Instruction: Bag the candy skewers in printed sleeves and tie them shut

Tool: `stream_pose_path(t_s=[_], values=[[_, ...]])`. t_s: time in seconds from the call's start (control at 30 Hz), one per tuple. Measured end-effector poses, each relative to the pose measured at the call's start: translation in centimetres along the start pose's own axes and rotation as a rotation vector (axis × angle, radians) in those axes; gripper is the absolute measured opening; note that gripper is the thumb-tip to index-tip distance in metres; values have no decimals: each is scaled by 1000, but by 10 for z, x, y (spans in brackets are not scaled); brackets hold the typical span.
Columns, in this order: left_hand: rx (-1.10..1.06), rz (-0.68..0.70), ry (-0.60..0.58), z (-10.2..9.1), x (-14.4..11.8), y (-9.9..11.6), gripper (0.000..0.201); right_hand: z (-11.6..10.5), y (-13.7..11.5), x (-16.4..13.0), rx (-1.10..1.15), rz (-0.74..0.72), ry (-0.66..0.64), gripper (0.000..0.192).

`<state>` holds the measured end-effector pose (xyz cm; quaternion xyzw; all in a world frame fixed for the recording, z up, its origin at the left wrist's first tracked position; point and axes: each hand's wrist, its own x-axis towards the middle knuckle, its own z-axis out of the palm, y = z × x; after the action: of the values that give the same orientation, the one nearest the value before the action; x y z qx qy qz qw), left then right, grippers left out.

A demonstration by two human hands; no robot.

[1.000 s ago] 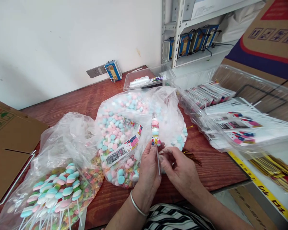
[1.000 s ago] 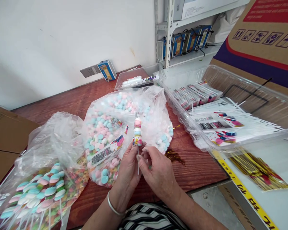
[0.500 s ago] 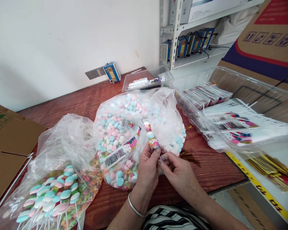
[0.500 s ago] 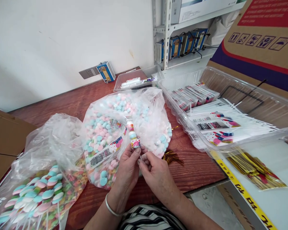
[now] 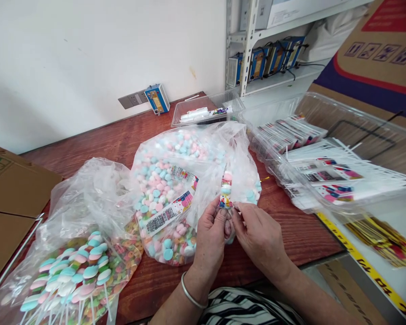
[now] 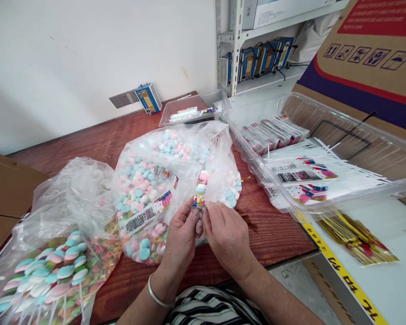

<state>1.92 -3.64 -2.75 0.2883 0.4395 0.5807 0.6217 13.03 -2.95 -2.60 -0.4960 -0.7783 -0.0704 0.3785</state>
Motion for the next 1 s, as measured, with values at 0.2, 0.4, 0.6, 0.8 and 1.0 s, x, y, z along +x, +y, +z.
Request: stream_pose_path(t_s=[0.2, 0.4, 0.6, 0.8, 1.0], values=[[55, -21, -10, 1, 0, 0, 45, 1, 2, 2, -57, -23, -9, 12], [163, 4, 64, 0, 0, 5, 34, 2, -1, 8, -29, -119, -60, 23], [169, 42, 131, -2, 1, 4, 27, 5, -10, 1, 136, -104, -77, 21], [-51, 30, 44, -3, 1, -3, 31, 4, -6, 1, 357, 37, -76, 13], [294, 99, -15, -1, -6, 12, 50, 1, 4, 4, 739, 479, -198, 7]])
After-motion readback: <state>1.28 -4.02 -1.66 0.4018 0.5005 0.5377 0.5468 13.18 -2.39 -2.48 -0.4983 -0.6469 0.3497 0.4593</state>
